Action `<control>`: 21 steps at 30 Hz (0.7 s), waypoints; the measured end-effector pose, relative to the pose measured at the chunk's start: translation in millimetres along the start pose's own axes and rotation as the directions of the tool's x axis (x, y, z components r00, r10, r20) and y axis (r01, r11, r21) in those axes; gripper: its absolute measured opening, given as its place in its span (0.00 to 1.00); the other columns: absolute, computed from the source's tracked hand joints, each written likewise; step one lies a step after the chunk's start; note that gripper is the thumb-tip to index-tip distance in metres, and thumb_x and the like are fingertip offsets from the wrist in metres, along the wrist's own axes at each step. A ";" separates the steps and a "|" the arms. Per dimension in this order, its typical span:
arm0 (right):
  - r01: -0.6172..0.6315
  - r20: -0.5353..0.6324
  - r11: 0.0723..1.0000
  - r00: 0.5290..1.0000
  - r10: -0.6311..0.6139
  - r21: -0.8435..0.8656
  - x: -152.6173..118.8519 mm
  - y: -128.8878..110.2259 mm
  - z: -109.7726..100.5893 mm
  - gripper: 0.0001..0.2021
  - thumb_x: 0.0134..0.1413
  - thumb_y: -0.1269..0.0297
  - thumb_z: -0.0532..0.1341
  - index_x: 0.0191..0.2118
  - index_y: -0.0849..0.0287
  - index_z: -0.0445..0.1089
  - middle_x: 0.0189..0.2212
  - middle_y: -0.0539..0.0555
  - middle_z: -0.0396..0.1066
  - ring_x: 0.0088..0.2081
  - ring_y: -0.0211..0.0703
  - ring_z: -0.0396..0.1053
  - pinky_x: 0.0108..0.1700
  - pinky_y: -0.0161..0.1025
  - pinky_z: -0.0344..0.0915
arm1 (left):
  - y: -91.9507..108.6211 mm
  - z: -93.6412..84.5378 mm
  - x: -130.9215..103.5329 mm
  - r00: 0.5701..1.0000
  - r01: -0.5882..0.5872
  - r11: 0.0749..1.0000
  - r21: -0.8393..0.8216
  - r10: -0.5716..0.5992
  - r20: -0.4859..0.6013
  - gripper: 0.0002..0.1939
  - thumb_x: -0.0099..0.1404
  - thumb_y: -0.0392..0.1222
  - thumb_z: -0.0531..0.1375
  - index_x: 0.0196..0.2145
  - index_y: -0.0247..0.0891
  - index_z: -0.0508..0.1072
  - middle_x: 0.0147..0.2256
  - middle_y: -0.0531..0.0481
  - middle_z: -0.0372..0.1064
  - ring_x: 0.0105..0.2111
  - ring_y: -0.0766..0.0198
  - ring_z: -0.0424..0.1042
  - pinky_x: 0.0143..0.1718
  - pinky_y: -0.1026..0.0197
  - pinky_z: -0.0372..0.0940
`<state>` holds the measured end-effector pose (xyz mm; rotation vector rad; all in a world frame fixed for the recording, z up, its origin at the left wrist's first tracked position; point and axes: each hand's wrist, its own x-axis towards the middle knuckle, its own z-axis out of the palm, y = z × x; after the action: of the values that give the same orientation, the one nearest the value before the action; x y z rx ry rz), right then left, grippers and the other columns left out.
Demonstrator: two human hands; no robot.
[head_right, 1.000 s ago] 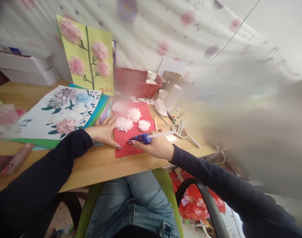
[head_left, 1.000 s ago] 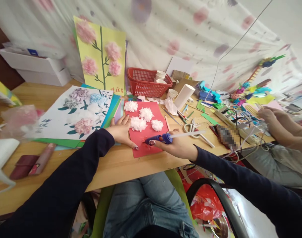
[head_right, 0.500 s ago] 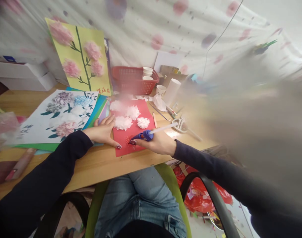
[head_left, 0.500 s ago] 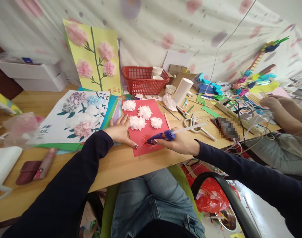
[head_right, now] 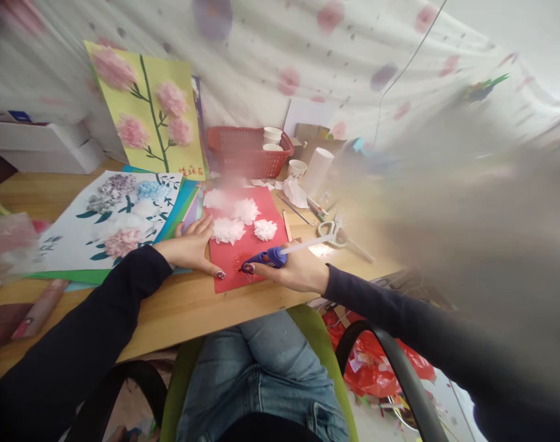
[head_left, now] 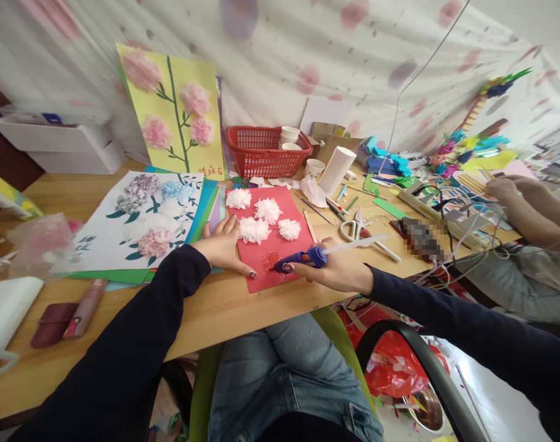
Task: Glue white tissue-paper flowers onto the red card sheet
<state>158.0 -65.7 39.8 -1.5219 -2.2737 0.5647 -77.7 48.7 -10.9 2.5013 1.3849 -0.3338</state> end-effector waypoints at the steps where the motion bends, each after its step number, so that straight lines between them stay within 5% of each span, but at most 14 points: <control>1: 0.012 -0.019 0.999 1.000 -0.013 -0.041 0.0 0.5 0.9 0.26 0.61 0.45 0.59 0.17 0.58 0.67 0.13 0.46 0.60 0.18 0.32 0.51 0.24 0.37 0.51 | 0.3 -0.3 -0.4 1.000 0.002 1.000 0.002 -0.002 0.003 0.76 0.40 0.76 0.63 0.72 0.30 0.33 0.72 0.32 0.22 0.71 0.35 0.24 0.66 0.31 0.34; 7: 0.014 -0.006 0.993 1.000 -0.015 -0.119 -3.5 6.4 4.5 0.25 0.62 0.45 0.57 0.23 0.58 0.73 0.13 0.45 0.55 0.17 0.32 0.48 0.25 0.39 0.48 | 0.6 -1.4 -1.1 1.000 0.006 1.000 0.006 -0.006 0.012 0.76 0.41 0.76 0.63 0.72 0.28 0.32 0.71 0.31 0.19 0.71 0.36 0.24 0.66 0.32 0.32; 11: 0.011 -0.015 0.990 1.000 -0.013 -0.142 -7.5 6.3 1.9 0.27 0.62 0.43 0.57 0.19 0.57 0.68 0.12 0.44 0.50 0.16 0.32 0.46 0.25 0.40 0.46 | -0.2 -1.3 0.0 1.000 0.003 1.000 0.008 -0.003 0.023 0.77 0.41 0.77 0.62 0.71 0.25 0.32 0.71 0.32 0.19 0.71 0.38 0.25 0.66 0.32 0.33; 17: -0.112 -0.006 0.982 0.994 0.112 -0.150 -8.8 1.5 -1.0 0.29 0.57 0.40 0.60 0.16 0.56 0.61 0.13 0.46 0.55 0.17 0.32 0.49 0.24 0.39 0.47 | 0.8 -2.5 -1.3 1.000 0.002 1.000 0.004 -0.002 0.022 0.75 0.42 0.76 0.62 0.72 0.28 0.33 0.71 0.32 0.18 0.71 0.37 0.24 0.66 0.32 0.33; 21: -0.081 -0.059 0.972 0.996 0.070 -0.221 -8.5 3.1 1.8 0.26 0.57 0.43 0.62 0.17 0.57 0.64 0.16 0.48 0.57 0.20 0.35 0.53 0.27 0.40 0.49 | 2.6 -3.8 -3.2 1.000 0.008 1.000 0.004 -0.008 0.019 0.74 0.42 0.75 0.63 0.72 0.28 0.34 0.71 0.31 0.20 0.71 0.36 0.23 0.66 0.31 0.33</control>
<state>162.7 -72.8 36.2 -1.7126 -2.3118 0.2933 -76.9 46.1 -6.0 2.4891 1.3889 -0.3616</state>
